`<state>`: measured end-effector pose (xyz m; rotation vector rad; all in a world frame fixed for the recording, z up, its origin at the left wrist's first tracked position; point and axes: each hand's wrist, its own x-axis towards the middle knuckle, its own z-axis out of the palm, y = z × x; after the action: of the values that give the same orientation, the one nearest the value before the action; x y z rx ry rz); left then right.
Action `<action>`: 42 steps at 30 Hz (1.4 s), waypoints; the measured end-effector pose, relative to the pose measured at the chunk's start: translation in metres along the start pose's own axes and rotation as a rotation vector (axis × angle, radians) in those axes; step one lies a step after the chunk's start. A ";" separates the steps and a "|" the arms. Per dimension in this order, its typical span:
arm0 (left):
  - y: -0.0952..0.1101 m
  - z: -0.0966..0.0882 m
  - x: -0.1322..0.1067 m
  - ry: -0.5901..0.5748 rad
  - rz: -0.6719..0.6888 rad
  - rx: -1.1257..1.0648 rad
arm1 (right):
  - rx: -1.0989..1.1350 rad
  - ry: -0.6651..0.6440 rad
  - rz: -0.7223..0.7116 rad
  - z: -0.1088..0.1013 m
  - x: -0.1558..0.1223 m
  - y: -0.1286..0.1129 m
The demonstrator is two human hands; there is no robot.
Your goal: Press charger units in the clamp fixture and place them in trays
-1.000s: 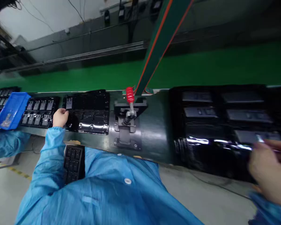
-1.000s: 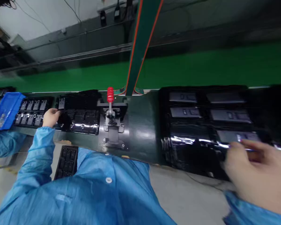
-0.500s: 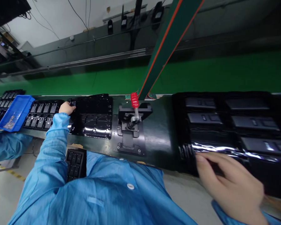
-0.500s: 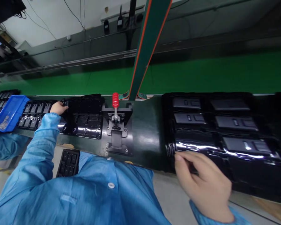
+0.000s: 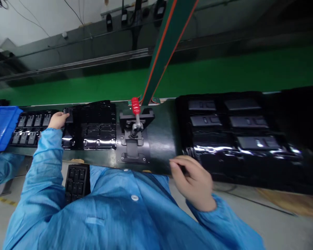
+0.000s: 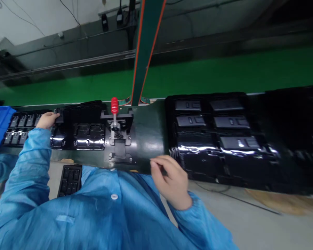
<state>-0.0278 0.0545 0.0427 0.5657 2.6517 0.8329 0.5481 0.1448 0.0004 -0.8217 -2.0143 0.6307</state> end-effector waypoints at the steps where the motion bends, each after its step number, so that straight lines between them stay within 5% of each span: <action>1: 0.002 0.001 -0.010 0.001 -0.004 -0.058 | 0.024 -0.023 -0.012 0.003 0.001 -0.006; 8: 0.011 0.042 -0.127 -0.218 0.017 -0.606 | 0.161 -0.249 -0.100 0.043 -0.005 -0.026; 12: 0.014 0.085 -0.200 -0.492 0.014 -0.642 | 0.111 -0.468 -0.218 0.067 -0.009 -0.023; 16: 0.026 0.124 -0.243 -0.733 0.061 -0.569 | 0.065 -0.550 -0.191 0.077 -0.007 -0.020; 23: 0.052 0.159 -0.253 -0.831 0.169 -0.335 | -0.049 -0.566 -0.123 0.076 -0.007 -0.013; 30: 0.070 0.164 -0.242 -0.687 0.524 0.153 | -0.093 -0.512 -0.140 0.072 -0.005 0.003; 42: 0.079 0.167 -0.244 -0.673 0.568 0.395 | -0.185 -0.547 -0.101 0.074 -0.005 0.005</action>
<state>0.2736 0.0836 -0.0006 1.4478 2.0288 0.1558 0.4894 0.1352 -0.0438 -0.6955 -2.6247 0.6677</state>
